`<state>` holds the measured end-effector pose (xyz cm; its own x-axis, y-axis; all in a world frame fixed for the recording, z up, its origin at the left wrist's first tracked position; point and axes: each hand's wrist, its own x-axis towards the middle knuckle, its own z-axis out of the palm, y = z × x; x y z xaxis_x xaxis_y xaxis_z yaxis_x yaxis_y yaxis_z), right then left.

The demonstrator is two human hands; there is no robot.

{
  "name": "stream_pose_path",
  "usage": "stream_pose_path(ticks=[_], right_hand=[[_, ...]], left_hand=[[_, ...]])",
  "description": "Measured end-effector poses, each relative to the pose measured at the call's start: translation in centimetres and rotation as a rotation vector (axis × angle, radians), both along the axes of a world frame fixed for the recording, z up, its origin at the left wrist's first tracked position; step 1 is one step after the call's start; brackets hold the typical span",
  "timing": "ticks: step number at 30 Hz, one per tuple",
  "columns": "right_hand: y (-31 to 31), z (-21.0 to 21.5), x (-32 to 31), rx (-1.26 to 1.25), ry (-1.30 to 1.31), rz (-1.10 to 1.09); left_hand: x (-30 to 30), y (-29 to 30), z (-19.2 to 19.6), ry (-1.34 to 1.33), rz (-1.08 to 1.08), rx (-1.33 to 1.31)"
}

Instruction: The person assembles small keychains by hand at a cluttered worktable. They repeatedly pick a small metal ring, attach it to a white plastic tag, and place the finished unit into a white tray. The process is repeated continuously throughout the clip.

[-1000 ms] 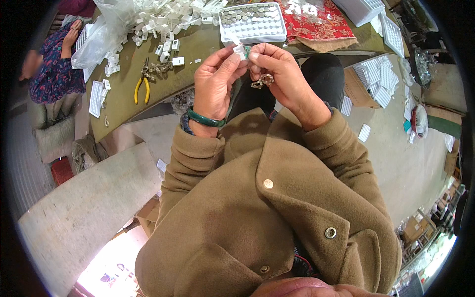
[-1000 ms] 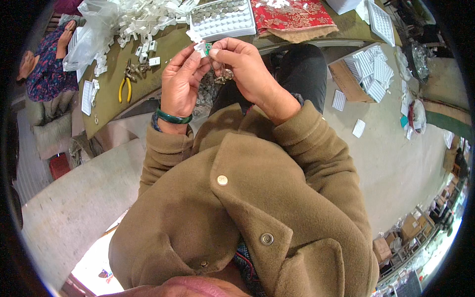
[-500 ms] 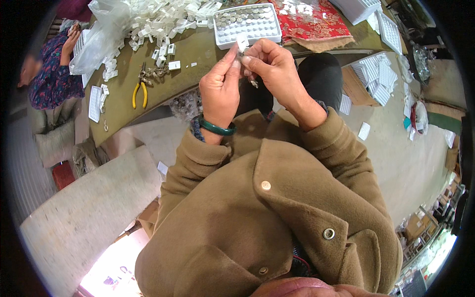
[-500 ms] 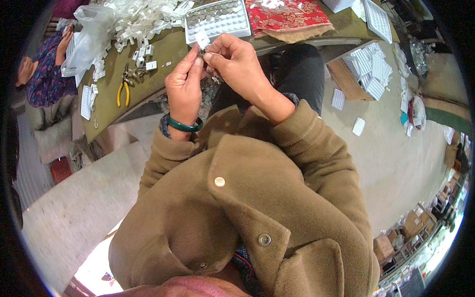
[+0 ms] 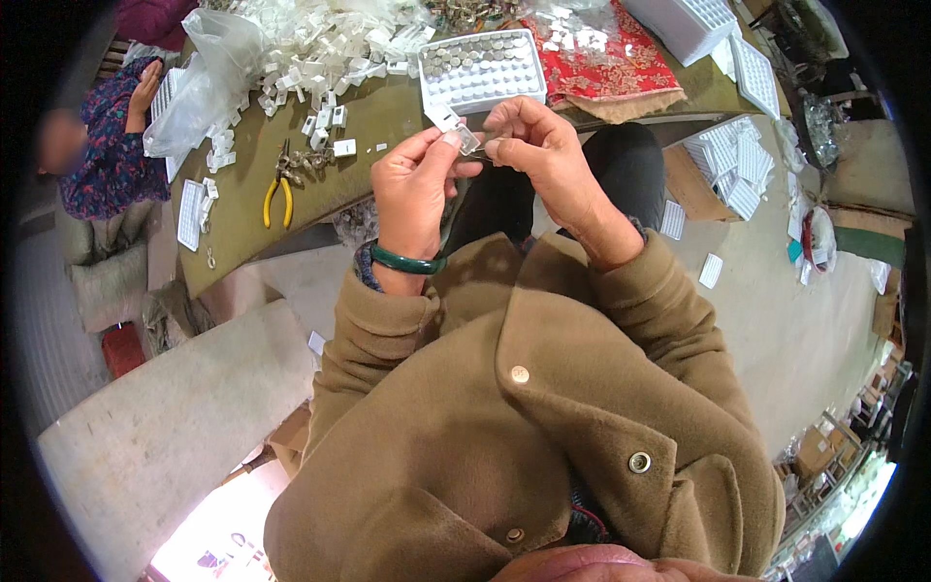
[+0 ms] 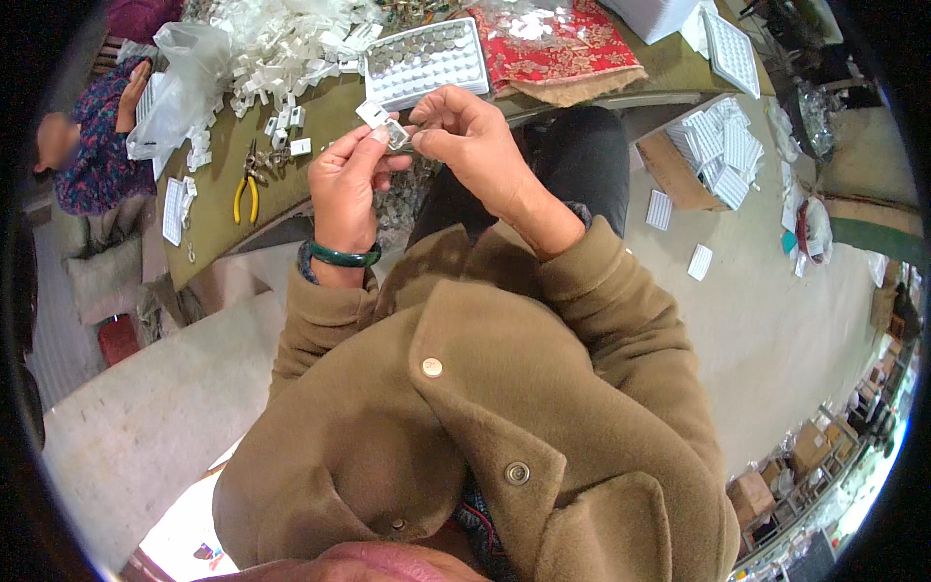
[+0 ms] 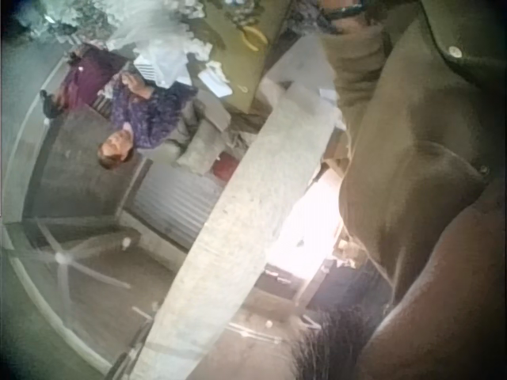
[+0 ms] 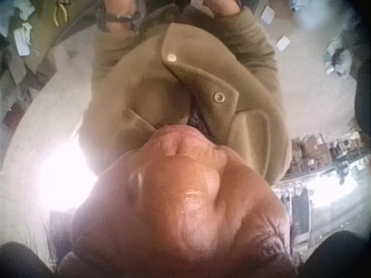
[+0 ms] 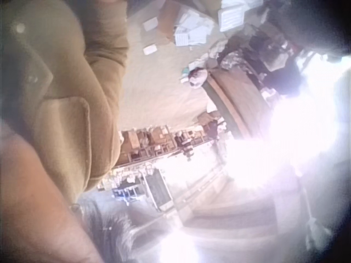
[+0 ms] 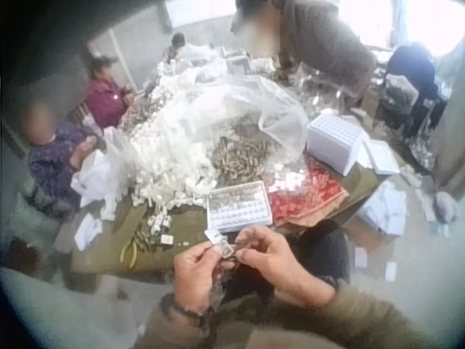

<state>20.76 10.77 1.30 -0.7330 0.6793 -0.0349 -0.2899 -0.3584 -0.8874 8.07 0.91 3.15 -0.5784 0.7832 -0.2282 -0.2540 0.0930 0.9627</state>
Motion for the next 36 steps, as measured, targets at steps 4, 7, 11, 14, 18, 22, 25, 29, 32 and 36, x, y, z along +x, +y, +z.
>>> stream_pose_path(ticks=[4,7,11,14,18,22,25,29,32,36], right_hand=[[-0.2,-0.2,-0.6,-0.155,0.088,-0.018],[-0.2,-0.3,-0.7,-0.312,0.119,-0.009],[0.1,-0.1,-0.6,-0.166,0.039,-0.024],[0.7,0.2,-0.5,0.002,-0.027,-0.045],[1.8,0.5,0.4,0.279,-0.216,-0.069],[3.8,0.4,0.9,0.623,-0.317,-0.349],[6.6,0.3,1.2,0.814,-0.556,-0.415],[8.9,-0.5,-0.2,1.185,-0.637,-0.524],[9.3,-1.1,-1.2,1.315,-0.633,-0.553],[9.2,-1.3,-1.8,1.427,-0.633,-0.530]], left_hand=[[-0.1,0.2,0.3,-0.347,0.011,0.108],[-0.4,0.5,-0.1,-0.590,0.010,0.129],[-1.5,0.5,-0.5,-0.923,-0.003,0.121],[-2.0,0.7,-0.6,-1.028,-0.017,0.133],[-2.1,1.2,-0.7,-0.943,-0.015,0.108],[-1.6,1.8,-0.9,-0.561,-0.082,0.098],[-1.2,2.4,-1.2,-0.440,-0.164,0.095],[-0.8,2.6,-1.5,-0.378,-0.236,0.079],[-0.5,2.8,-1.9,-0.383,-0.246,0.061],[0.5,3.1,-2.4,-0.353,-0.296,0.048]])
